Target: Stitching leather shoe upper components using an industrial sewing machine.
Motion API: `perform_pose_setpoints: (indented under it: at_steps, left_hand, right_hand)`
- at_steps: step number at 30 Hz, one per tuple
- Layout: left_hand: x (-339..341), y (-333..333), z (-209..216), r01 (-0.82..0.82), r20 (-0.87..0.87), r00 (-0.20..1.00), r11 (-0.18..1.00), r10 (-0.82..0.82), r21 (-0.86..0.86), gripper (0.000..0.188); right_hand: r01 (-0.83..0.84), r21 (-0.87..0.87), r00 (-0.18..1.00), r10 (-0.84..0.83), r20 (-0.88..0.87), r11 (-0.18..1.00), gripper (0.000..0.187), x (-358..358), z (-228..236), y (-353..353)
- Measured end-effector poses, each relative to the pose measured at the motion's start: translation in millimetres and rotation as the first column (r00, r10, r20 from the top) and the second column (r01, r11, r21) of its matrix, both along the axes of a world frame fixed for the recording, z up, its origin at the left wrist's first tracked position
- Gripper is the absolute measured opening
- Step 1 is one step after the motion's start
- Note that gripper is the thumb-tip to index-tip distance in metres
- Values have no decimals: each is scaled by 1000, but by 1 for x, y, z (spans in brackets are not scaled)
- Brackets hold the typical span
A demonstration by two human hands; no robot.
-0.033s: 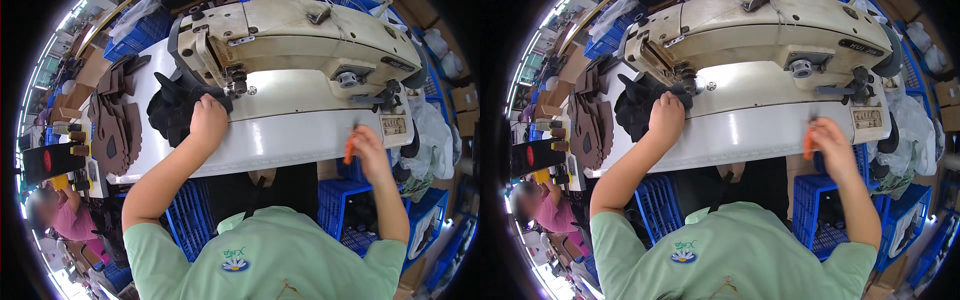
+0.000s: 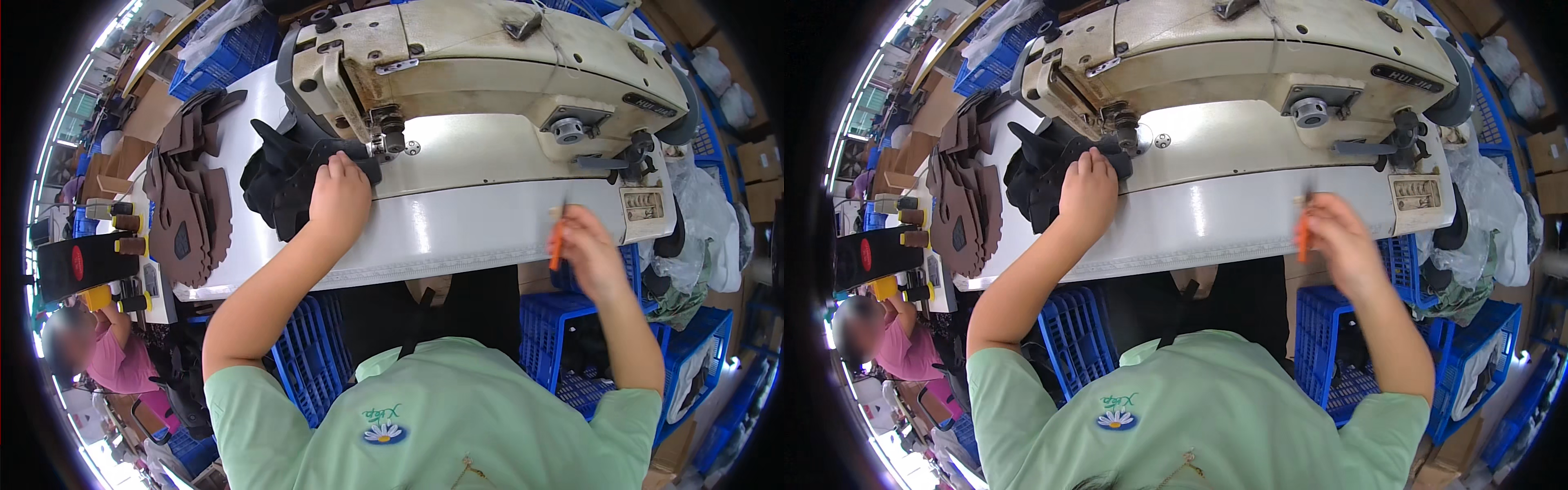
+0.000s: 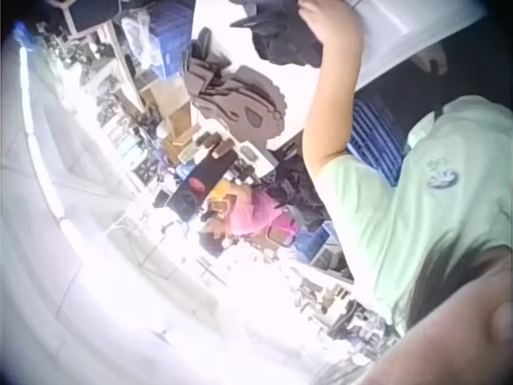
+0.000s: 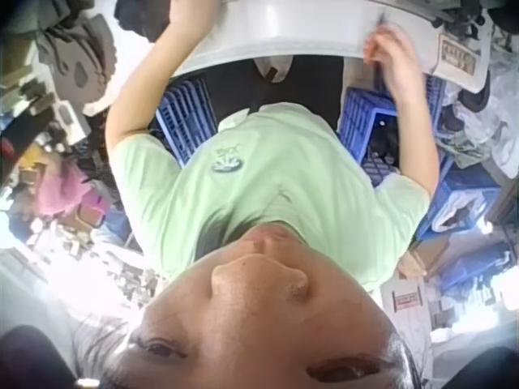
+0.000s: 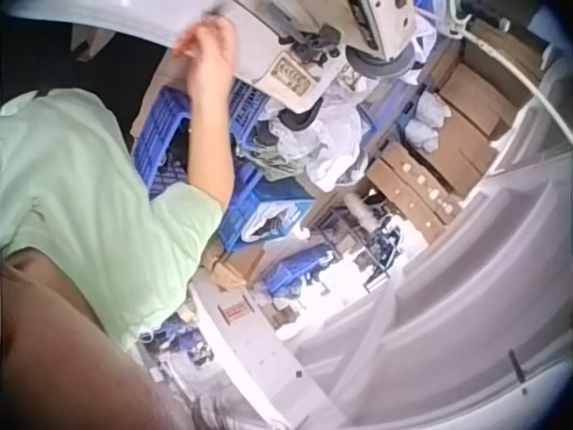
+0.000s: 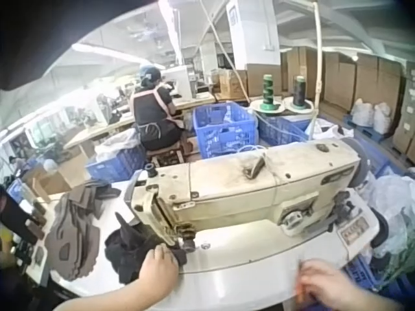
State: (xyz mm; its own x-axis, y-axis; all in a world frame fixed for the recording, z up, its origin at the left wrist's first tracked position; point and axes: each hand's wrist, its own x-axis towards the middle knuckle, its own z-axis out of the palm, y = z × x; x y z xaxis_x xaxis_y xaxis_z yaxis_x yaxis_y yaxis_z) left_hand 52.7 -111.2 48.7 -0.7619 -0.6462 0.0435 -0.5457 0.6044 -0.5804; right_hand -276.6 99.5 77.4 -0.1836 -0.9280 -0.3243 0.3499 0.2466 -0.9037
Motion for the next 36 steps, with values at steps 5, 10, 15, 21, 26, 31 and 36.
perform_pose_setpoints:
  at_steps: [5, 10, 15, 21, 26, 31, 36]
  left_hand:
    - [18, 0, 0, 103, -198, 974, 994, -106, -29, 42]
    - [21, -5, -2, 101, -297, 953, 989, -64, 108, 43]
    - [17, -9, -11, 28, -292, 951, 917, 97, 398, 41]
    - [17, -7, -25, 92, -441, 895, 995, -69, 30, 45]
    - [25, -2, -20, 112, -474, 880, 982, -27, 151, 48]
    - [25, -2, -14, 78, -396, 915, 997, -70, 3, 48]
    - [72, -5, -4, -9, -368, 930, 999, 21, 35, 50]
  right_hand:
    - [-228, -99, 946, 244, 213, 969, 24, 108, 6, -69]
    - [-50, -605, 935, -175, -307, 795, 44, 222, 11, -131]
    - [-74, -781, 650, -564, -510, 621, 77, 256, 0, -164]
    - [20, -785, 662, -596, -454, 619, 69, 265, 8, -189]
    - [214, -792, 919, -394, -36, 572, 38, 259, 9, -184]
    - [88, -689, 899, -356, -256, 719, 20, 229, 10, -163]
    - [-14, -460, 958, -119, -260, 888, 30, 202, 9, -140]
